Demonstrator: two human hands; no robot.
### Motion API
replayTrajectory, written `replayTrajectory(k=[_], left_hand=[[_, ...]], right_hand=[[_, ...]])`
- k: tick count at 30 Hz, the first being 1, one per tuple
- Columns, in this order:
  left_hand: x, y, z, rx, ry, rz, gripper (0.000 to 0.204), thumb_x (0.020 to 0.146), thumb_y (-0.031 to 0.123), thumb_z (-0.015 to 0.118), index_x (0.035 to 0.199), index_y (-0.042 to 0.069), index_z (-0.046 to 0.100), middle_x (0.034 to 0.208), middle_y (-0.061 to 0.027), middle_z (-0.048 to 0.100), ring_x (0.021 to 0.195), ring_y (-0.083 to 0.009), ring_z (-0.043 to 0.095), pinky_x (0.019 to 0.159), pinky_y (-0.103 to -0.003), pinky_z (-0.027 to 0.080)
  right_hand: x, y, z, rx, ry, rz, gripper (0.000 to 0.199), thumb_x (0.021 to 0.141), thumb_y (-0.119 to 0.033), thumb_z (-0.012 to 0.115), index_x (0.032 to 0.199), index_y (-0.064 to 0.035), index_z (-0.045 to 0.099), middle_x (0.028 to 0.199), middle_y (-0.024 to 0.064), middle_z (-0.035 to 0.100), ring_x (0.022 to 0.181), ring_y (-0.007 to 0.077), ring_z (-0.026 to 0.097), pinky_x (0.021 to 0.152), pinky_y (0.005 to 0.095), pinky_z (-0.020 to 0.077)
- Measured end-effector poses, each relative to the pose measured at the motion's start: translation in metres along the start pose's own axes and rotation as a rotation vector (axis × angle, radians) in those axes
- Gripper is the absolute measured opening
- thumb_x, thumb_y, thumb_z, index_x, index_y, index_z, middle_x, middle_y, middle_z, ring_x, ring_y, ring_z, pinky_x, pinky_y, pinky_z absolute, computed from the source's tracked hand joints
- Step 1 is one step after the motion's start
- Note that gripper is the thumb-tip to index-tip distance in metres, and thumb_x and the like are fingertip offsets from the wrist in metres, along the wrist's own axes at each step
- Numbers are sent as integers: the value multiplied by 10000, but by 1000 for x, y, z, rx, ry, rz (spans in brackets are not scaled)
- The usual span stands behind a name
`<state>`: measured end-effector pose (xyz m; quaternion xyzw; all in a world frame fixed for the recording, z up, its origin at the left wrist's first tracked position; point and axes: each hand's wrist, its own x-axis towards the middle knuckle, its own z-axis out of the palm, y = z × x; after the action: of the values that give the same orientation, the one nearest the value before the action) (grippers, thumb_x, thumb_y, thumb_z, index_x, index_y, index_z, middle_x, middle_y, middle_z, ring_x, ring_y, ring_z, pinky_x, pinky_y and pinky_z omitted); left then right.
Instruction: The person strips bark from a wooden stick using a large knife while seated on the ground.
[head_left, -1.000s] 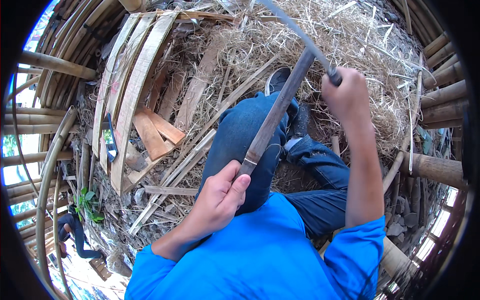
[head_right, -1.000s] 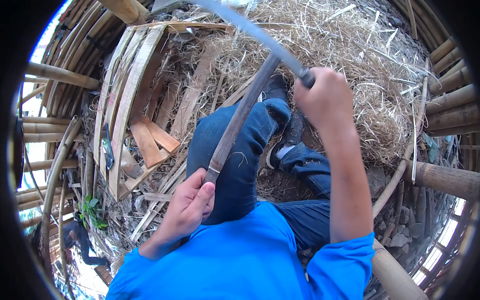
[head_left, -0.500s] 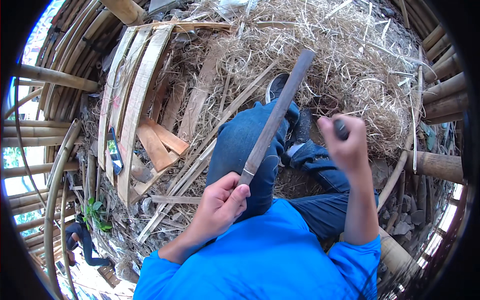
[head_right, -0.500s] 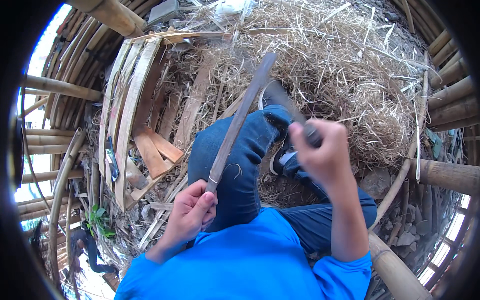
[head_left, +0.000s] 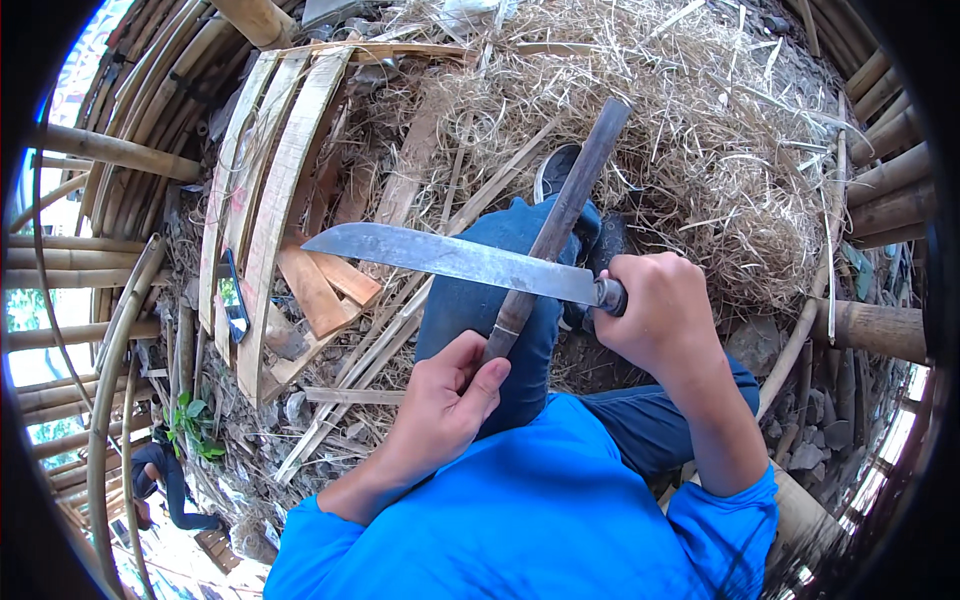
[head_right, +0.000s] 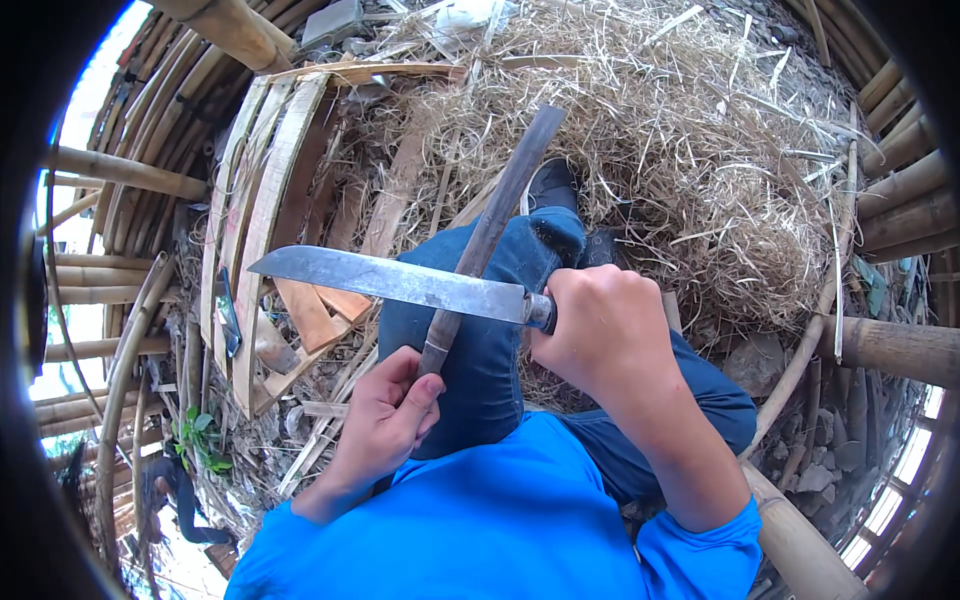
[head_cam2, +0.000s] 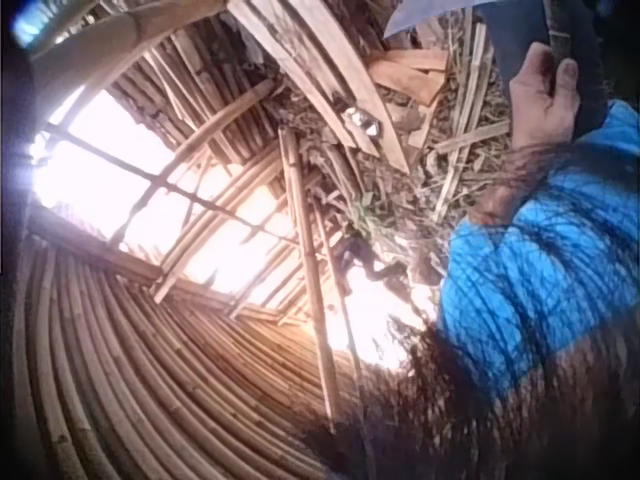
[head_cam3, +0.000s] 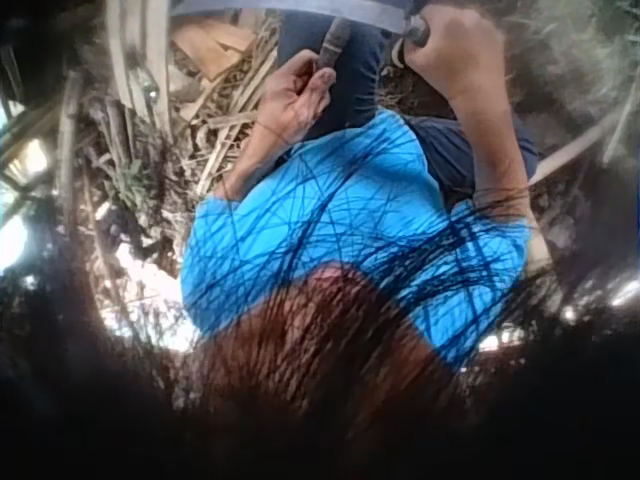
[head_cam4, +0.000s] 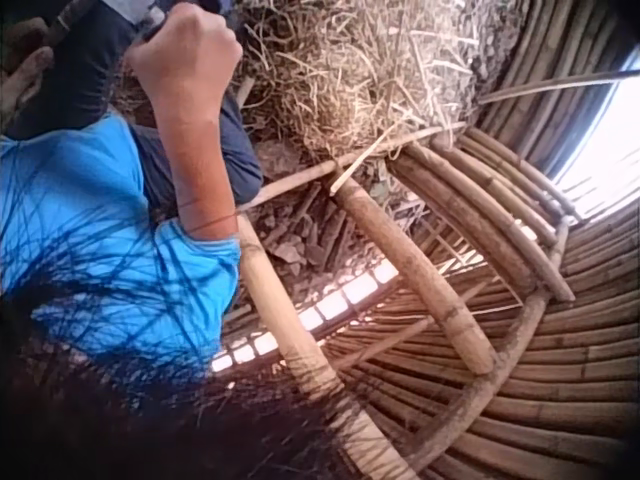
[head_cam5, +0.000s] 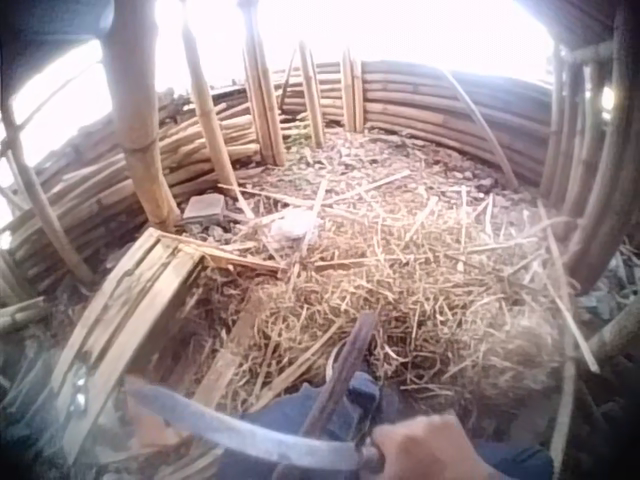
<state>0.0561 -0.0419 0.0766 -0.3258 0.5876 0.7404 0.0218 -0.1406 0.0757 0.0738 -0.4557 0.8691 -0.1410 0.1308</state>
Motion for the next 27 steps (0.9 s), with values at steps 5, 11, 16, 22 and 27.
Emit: replayTrajectory(k=[5,11,16,22,27], left_hand=[[1,-1,-1,5,14,18,239,1009,236,519,871,58,439,561,40,419,468,-15,370,411,-192,274],[-1,-7,-6,98,-17,22,235,1017,237,499,874,61,438,560,52,412,470,-6,356,410,-190,268],[1,-7,-6,65,7,50,235,1023,237,483,871,67,425,545,57,402,447,-2,330,397,-185,251],[0,0,-6,-37,40,-17,253,1012,193,511,815,52,436,578,74,372,507,-3,317,433,-214,228],[1,-2,-7,-114,3,4,234,1011,213,517,857,45,464,594,72,368,502,-5,334,429,-205,237]], right_hand=[[7,5,12,29,80,-41,200,662,-247,736,726,-64,686,706,144,667,689,321,671,640,420,540],[34,26,3,88,112,216,137,713,-183,647,677,-51,654,692,191,640,710,379,649,680,470,528],[41,26,8,79,187,137,165,728,-184,630,664,-32,641,680,209,626,704,396,637,666,469,523],[46,25,16,127,281,83,162,723,-187,633,660,-39,643,663,201,620,660,404,623,636,469,520],[23,16,23,133,285,-65,144,687,-194,682,693,-58,633,637,155,622,609,353,634,582,445,512]])
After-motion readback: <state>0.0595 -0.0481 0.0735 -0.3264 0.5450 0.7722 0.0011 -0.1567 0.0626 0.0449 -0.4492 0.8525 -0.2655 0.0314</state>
